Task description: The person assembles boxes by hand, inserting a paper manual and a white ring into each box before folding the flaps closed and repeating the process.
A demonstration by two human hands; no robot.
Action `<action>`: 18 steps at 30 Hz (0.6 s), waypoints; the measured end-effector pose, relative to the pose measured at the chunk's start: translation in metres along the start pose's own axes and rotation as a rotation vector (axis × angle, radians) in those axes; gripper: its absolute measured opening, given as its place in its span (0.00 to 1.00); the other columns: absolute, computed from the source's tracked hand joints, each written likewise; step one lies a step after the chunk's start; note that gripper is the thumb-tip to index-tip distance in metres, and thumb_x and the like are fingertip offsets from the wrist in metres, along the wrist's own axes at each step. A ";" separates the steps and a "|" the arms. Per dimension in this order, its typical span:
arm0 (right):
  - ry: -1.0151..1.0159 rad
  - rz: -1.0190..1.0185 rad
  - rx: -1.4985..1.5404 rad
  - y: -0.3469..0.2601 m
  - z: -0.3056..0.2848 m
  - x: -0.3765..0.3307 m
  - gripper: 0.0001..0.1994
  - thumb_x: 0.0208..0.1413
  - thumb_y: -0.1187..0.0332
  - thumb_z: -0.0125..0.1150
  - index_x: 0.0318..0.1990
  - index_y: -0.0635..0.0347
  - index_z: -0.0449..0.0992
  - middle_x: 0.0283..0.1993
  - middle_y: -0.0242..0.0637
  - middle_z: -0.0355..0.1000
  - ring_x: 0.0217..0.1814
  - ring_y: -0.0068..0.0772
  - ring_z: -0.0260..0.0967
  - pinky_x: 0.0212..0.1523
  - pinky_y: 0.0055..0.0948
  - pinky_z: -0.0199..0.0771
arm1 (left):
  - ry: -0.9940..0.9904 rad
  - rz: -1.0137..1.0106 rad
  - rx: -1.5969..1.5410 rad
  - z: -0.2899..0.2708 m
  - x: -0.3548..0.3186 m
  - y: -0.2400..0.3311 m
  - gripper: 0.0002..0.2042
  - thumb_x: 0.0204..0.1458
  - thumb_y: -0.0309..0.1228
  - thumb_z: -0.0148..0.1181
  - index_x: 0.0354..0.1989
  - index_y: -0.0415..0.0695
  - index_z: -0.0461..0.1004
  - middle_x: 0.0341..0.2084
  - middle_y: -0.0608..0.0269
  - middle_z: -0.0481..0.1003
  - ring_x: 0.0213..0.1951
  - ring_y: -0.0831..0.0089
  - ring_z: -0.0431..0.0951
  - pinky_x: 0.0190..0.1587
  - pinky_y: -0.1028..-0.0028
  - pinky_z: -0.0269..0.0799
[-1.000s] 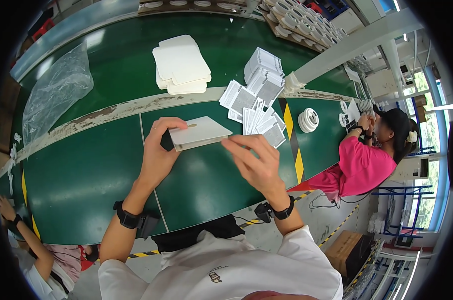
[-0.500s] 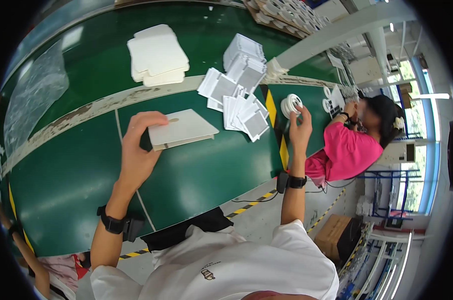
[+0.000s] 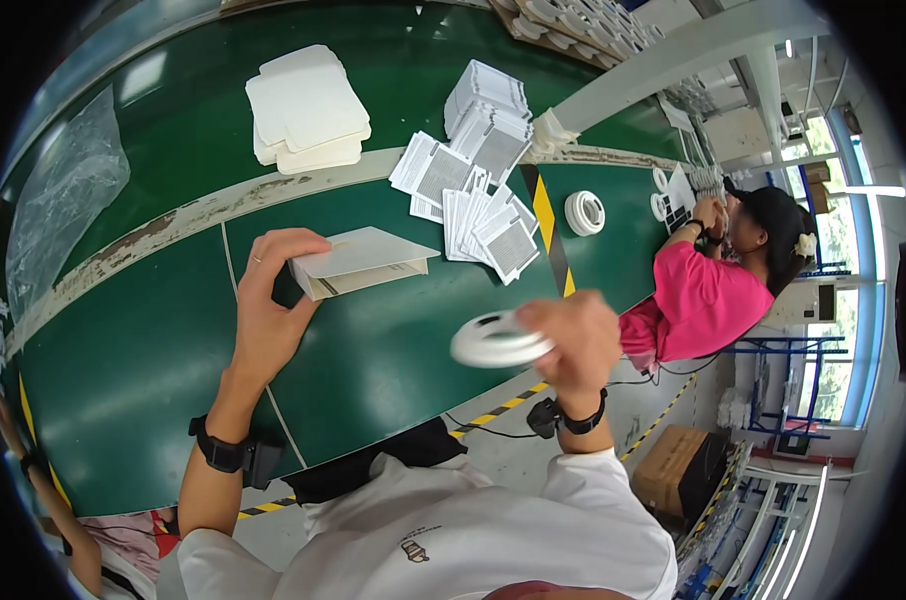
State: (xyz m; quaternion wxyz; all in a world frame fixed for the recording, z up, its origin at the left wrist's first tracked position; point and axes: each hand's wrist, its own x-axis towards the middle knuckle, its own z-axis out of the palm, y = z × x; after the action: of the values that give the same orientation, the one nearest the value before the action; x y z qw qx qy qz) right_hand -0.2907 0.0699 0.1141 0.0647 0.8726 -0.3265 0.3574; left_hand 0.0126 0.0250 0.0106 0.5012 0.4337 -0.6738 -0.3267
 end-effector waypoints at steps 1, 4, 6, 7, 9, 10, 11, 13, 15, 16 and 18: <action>-0.018 -0.034 0.062 -0.009 0.003 0.010 0.15 0.62 0.59 0.64 0.42 0.64 0.80 0.37 0.40 0.80 0.27 0.28 0.71 0.26 0.26 0.69 | -0.008 0.008 -0.004 0.000 0.001 0.001 0.22 0.39 0.13 0.64 0.46 0.44 0.77 0.45 0.59 0.76 0.52 0.59 0.74 0.57 0.67 0.68; 0.023 -0.098 0.072 -0.012 0.032 0.024 0.15 0.54 0.61 0.71 0.43 0.63 0.81 0.38 0.38 0.80 0.25 0.27 0.69 0.23 0.24 0.67 | -0.034 0.014 -0.003 0.001 0.004 0.003 0.23 0.39 0.13 0.64 0.46 0.44 0.77 0.45 0.59 0.76 0.52 0.59 0.74 0.57 0.67 0.68; 0.120 -0.163 -0.038 -0.008 0.048 0.028 0.18 0.47 0.64 0.76 0.45 0.60 0.82 0.38 0.33 0.79 0.23 0.24 0.65 0.22 0.22 0.64 | -0.057 0.003 -0.016 0.001 0.003 0.004 0.23 0.38 0.13 0.64 0.47 0.44 0.77 0.46 0.59 0.76 0.52 0.59 0.74 0.57 0.67 0.68; 0.126 -0.173 -0.035 -0.005 0.050 0.027 0.18 0.47 0.64 0.76 0.45 0.60 0.82 0.38 0.33 0.79 0.23 0.24 0.65 0.22 0.22 0.64 | -0.049 0.008 -0.009 0.002 0.002 0.003 0.23 0.38 0.13 0.64 0.47 0.44 0.77 0.46 0.59 0.76 0.52 0.59 0.74 0.57 0.67 0.68; 0.187 -0.163 -0.085 -0.001 0.056 0.025 0.18 0.46 0.64 0.77 0.44 0.60 0.83 0.38 0.33 0.78 0.23 0.23 0.65 0.22 0.21 0.63 | -0.061 0.003 -0.026 0.004 0.001 0.003 0.23 0.38 0.13 0.65 0.47 0.44 0.77 0.46 0.59 0.76 0.52 0.59 0.74 0.57 0.67 0.69; 0.217 -0.159 -0.109 0.001 0.058 0.025 0.18 0.46 0.64 0.77 0.44 0.60 0.83 0.37 0.33 0.78 0.23 0.22 0.64 0.22 0.20 0.62 | -0.066 0.001 -0.035 0.003 0.000 0.003 0.23 0.38 0.13 0.65 0.47 0.44 0.77 0.46 0.59 0.76 0.52 0.59 0.74 0.57 0.66 0.69; 0.222 -0.170 -0.105 0.002 0.061 0.026 0.18 0.46 0.64 0.77 0.44 0.60 0.83 0.37 0.33 0.78 0.23 0.22 0.64 0.22 0.20 0.62 | -0.056 0.005 -0.029 0.002 0.000 0.004 0.23 0.38 0.13 0.65 0.47 0.44 0.77 0.46 0.59 0.76 0.52 0.59 0.74 0.57 0.66 0.69; 0.226 -0.190 -0.187 0.001 0.067 0.026 0.17 0.45 0.65 0.78 0.43 0.60 0.84 0.36 0.31 0.78 0.23 0.22 0.65 0.22 0.20 0.60 | -0.083 0.002 -0.023 0.001 0.000 0.007 0.23 0.39 0.13 0.66 0.47 0.43 0.76 0.46 0.59 0.76 0.51 0.61 0.74 0.57 0.67 0.68; 0.229 -0.201 -0.230 0.002 0.076 0.024 0.17 0.45 0.65 0.78 0.43 0.60 0.84 0.36 0.31 0.78 0.23 0.22 0.65 0.22 0.20 0.59 | -0.096 0.003 -0.019 0.002 -0.001 0.010 0.22 0.39 0.13 0.67 0.46 0.42 0.76 0.46 0.59 0.76 0.51 0.61 0.75 0.58 0.68 0.68; 0.227 -0.210 -0.210 0.004 0.083 0.022 0.16 0.46 0.65 0.77 0.43 0.60 0.84 0.35 0.30 0.78 0.23 0.22 0.65 0.22 0.20 0.58 | -0.103 -0.004 -0.026 0.003 -0.002 0.011 0.22 0.39 0.13 0.67 0.46 0.42 0.76 0.46 0.59 0.76 0.51 0.61 0.75 0.58 0.68 0.68; 0.224 -0.232 -0.163 0.006 0.093 0.024 0.15 0.47 0.67 0.77 0.42 0.59 0.84 0.33 0.29 0.77 0.23 0.22 0.66 0.22 0.20 0.57 | -0.112 -0.021 -0.037 0.002 -0.003 0.013 0.22 0.39 0.14 0.68 0.47 0.42 0.76 0.46 0.60 0.76 0.51 0.62 0.75 0.57 0.67 0.69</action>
State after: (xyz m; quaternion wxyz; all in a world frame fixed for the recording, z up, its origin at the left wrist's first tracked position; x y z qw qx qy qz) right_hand -0.2275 0.0207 0.0613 0.2120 0.8511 -0.2421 0.4148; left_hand 0.0076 0.0327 0.0199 0.4673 0.4125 -0.6899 -0.3681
